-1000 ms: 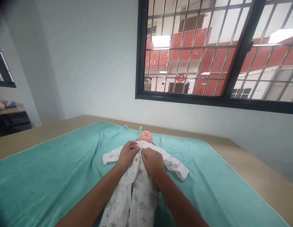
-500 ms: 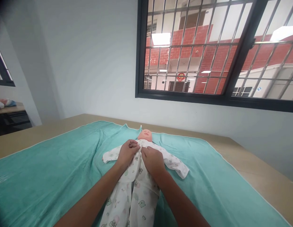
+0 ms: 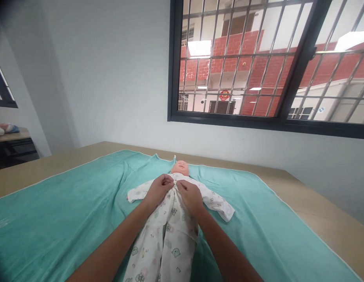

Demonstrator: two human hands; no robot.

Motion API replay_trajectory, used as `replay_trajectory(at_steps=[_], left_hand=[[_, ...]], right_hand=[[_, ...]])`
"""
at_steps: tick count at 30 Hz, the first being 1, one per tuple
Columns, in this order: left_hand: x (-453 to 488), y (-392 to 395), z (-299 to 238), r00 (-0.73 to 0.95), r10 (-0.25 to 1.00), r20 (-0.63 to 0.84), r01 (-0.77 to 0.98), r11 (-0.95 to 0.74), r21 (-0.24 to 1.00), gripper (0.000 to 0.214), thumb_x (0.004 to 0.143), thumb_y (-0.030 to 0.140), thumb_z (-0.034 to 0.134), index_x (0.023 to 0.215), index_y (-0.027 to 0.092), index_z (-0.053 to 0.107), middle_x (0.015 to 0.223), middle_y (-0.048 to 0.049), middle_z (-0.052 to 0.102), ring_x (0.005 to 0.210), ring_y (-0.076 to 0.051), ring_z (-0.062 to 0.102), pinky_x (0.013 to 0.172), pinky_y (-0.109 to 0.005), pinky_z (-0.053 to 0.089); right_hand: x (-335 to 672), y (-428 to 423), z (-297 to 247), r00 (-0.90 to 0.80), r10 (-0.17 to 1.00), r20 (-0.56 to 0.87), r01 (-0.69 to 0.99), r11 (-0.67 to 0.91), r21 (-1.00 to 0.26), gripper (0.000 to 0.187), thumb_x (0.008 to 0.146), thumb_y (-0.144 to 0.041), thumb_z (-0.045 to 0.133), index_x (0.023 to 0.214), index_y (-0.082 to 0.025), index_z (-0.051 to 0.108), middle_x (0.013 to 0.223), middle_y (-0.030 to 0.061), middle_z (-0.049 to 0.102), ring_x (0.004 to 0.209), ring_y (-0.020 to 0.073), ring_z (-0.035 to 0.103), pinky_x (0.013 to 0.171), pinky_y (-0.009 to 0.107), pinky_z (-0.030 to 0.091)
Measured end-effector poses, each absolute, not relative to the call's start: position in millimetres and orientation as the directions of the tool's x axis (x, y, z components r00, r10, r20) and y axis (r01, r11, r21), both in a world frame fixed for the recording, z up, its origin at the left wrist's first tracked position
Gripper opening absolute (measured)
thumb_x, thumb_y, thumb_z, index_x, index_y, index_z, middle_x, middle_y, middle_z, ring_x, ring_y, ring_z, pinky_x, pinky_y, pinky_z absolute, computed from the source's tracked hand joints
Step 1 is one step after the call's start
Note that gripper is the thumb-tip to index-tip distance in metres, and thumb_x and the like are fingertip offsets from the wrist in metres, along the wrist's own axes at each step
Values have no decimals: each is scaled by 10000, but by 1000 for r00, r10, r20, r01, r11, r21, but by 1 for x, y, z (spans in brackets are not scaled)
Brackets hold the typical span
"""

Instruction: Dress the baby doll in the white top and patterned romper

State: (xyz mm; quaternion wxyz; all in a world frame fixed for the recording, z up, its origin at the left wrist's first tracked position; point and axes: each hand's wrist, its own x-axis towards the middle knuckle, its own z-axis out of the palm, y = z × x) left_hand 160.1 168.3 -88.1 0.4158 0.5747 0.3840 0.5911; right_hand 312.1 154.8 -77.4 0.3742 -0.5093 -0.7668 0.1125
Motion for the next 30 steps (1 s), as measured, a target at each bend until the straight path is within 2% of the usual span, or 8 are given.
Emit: replay_trajectory(at_steps=[4,6,8,13,17,20,26,30], left_hand=[[161,171,-91,-60,914,402,134,-392,910,118,698,259,654,795,192,657,730,4,618,672,-140,519,664,-253,383],[160,170,-90,-73,914,398,129,-387,913,124,695,271,662,792,193,660,740,1,629,686,-145,531,685,-259,389],[160,167,-87,-75,915,396,94,-388,917,124,704,294,660,776,193,663,753,-5,642,706,-152,544,701,-262,390],[155,154,-85,-60,904,423,125,-413,902,120,740,312,624,745,200,667,724,-2,639,693,-159,536,672,-262,380],[149,139,-84,50,863,502,287,-494,820,69,744,268,625,747,215,668,763,-13,618,753,-175,532,710,-277,382],[147,131,-80,169,833,527,296,-553,779,82,777,269,603,781,230,676,851,-32,614,894,-204,539,825,-307,386],[143,131,-77,262,855,449,239,-508,828,107,730,256,653,833,241,681,923,-38,610,963,-224,531,886,-328,380],[142,131,-77,278,836,473,236,-537,810,88,774,268,611,813,241,684,922,-46,608,966,-226,535,908,-340,377]], right_hand=[[309,151,-77,-237,846,477,831,431,-351,285,922,-270,346,918,-236,630,874,17,673,777,163,569,636,254,310],[307,148,-75,-274,838,472,881,415,-226,257,913,-250,359,933,-227,615,854,31,663,736,164,561,611,265,286],[307,146,-71,-282,834,474,888,414,-201,239,913,-247,360,927,-224,598,852,33,652,728,160,554,601,265,277],[312,136,-58,-193,888,418,804,387,-451,188,892,-334,421,788,-217,525,702,-14,600,651,132,515,568,236,284],[310,122,-63,-194,914,356,826,349,-444,224,802,-397,544,708,-209,468,634,-31,546,569,119,438,526,238,243],[310,118,-71,-171,902,397,810,358,-464,235,832,-373,491,676,-201,450,642,-26,531,581,118,423,538,242,252],[323,133,-69,-227,945,237,492,321,-809,214,781,-350,521,638,-191,515,604,-32,504,596,120,446,555,229,331],[331,140,-70,-248,962,113,342,196,-919,248,793,-377,465,625,-196,482,497,-56,381,462,98,342,441,219,263]])
